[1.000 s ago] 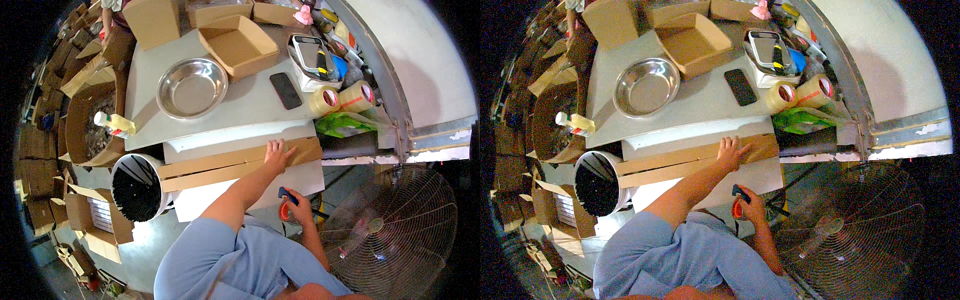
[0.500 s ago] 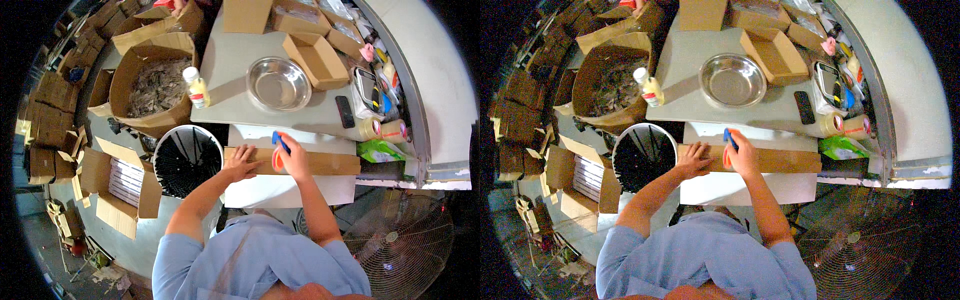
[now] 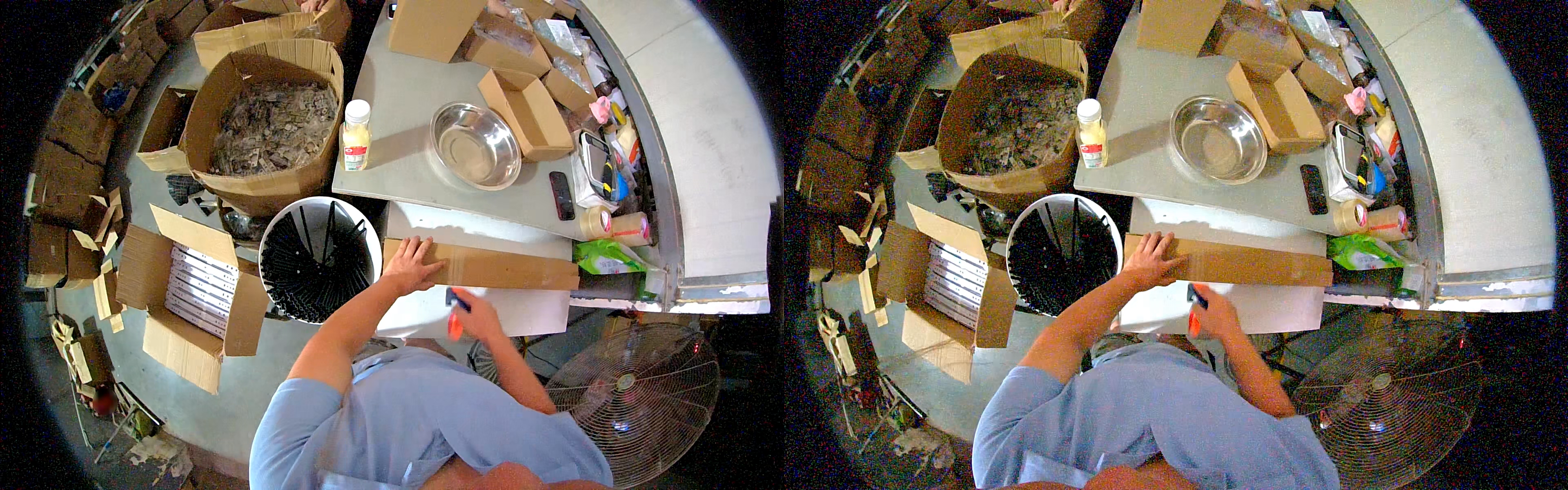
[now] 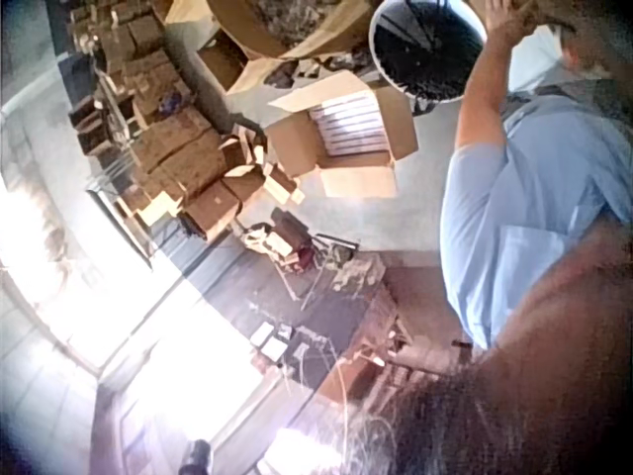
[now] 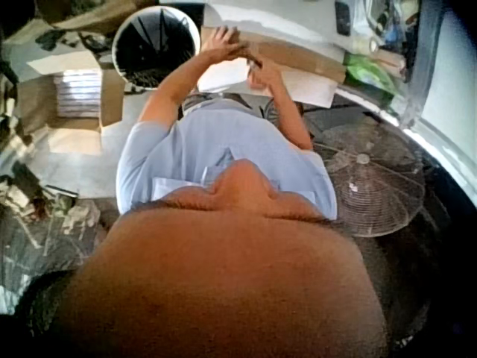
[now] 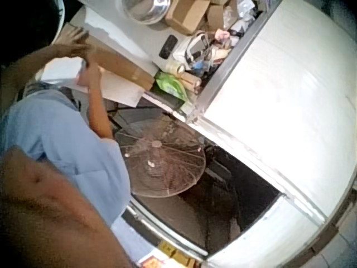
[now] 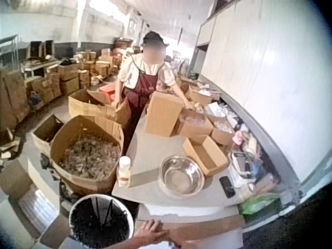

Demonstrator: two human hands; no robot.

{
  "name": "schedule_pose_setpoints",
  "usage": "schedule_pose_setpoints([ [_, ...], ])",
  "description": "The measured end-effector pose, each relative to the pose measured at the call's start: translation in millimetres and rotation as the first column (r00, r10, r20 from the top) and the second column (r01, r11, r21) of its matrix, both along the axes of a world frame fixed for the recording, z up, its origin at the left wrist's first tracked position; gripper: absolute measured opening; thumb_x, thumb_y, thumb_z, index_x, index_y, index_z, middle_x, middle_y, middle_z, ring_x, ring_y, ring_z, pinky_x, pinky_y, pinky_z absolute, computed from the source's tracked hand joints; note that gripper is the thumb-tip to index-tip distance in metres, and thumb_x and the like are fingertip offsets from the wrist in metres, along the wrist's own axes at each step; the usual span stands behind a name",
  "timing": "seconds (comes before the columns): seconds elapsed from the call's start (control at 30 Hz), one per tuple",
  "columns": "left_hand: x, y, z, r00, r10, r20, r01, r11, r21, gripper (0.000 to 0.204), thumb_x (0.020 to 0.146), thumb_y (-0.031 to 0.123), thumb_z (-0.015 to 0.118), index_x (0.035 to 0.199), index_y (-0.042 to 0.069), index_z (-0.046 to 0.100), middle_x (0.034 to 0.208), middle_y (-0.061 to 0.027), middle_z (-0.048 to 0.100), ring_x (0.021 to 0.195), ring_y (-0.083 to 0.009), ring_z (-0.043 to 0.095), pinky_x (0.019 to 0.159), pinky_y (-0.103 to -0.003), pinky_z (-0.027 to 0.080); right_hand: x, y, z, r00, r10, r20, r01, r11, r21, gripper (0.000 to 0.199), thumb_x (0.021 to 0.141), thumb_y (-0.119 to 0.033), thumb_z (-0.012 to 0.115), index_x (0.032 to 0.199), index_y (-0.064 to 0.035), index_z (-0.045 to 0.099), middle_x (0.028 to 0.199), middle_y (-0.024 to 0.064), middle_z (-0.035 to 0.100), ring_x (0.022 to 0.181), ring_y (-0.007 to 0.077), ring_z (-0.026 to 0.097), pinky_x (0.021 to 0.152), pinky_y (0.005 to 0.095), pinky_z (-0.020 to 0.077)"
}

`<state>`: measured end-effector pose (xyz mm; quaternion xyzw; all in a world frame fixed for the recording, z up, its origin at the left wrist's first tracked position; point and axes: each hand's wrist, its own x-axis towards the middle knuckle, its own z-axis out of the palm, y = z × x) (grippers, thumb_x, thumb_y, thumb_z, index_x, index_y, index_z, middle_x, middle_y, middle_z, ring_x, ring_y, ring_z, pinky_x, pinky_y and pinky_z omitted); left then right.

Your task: The person packs furniture hardware into cardboard boxes, placing metal rails and smaller component bags inside, sealing a long box with a tape dispenser, and moving stacks of boxes to a pallet.

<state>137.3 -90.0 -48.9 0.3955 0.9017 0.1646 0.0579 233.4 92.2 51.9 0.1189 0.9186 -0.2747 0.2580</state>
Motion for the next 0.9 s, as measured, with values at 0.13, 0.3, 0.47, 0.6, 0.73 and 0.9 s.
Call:
schedule_pose_setpoints([
  [0.13,-2.7,15.6,3.7,0.999,-0.005,-0.049,0.003,0.999,-0.039,0.056,0.077,0.052,0.059,0.129,0.039,0.045,0.144,-0.0164,0.025,0.129,-0.0415,0.023,0.106,-0.054,0.019,21.7,30.8,-71.0,0.964,-0.095,-0.249,0.080,0.994,-0.073,0.045,0.075,-0.024,0.060,0.120,-0.0143,0.057,0.108,0.0173,0.062,0.099,0.0346,0.060,0.089,0.0395,0.0455],
  [0.3,-3.7,47.9,30.7,0.992,0.055,0.112,-0.034,0.982,-0.184,0.064,0.074,0.052,0.061,0.131,0.025,0.044,0.144,-0.0134,0.026,0.133,-0.0383,0.021,0.105,-0.058,0.018,-5.7,56.1,-71.9,0.887,-0.368,0.280,0.461,0.752,-0.471,0.031,0.075,-0.019,0.063,0.102,-0.0028,0.065,0.098,0.0132,0.065,0.088,0.0235,0.062,0.082,0.0325,0.0469],
  [0.47,-8.0,108.6,17.0,0.985,0.017,0.174,0.037,0.952,-0.305,0.087,0.063,0.042,0.074,0.133,0.010,0.036,0.144,-0.0181,0.026,0.135,-0.0335,0.021,0.107,-0.058,0.015,14.2,78.9,-49.3,0.961,-0.274,0.036,0.261,0.859,-0.441,0.024,0.076,-0.023,0.065,0.085,-0.0019,0.069,0.080,0.0121,0.067,0.077,0.0191,0.061,0.073,0.0326,0.0474],
  [0.6,9.7,130.6,32.7,0.984,0.121,0.129,-0.055,0.904,-0.425,0.094,0.067,0.033,0.073,0.143,0.025,0.018,0.144,-0.0211,0.024,0.134,-0.0370,0.020,0.105,-0.061,0.013,-0.1,111.6,18.9,0.845,0.211,-0.492,-0.128,0.972,0.197,0.047,0.074,-0.023,0.066,0.116,-0.0039,0.058,0.122,0.0138,0.053,0.097,0.0276,0.058,0.083,0.0357,0.0462],
  [0.73,19.8,144.2,41.5,0.979,0.194,0.056,-0.152,0.892,-0.425,0.098,0.072,0.026,0.069,0.145,0.033,0.004,0.145,-0.0209,0.022,0.135,-0.0383,0.018,0.104,-0.062,0.010,-13.7,155.6,-40.7,0.844,0.438,-0.310,-0.298,0.864,0.407,0.055,0.076,-0.023,0.065,0.127,-0.0086,0.050,0.140,0.0131,0.034,0.120,0.0372,0.040,0.097,0.0427,0.0368],
  [0.9,66.1,139.9,-16.6,0.853,0.507,-0.124,-0.515,0.856,-0.042,0.082,0.072,0.012,0.060,0.143,0.018,0.020,0.148,-0.0174,0.014,0.136,-0.0361,0.016,0.106,-0.058,0.016,-26.8,139.9,2.2,0.784,0.616,-0.074,-0.535,0.731,0.425,0.060,0.071,-0.035,0.071,0.125,-0.0187,0.052,0.140,0.0111,0.035,0.122,0.0353,0.036,0.094,0.0527,0.0341],
])
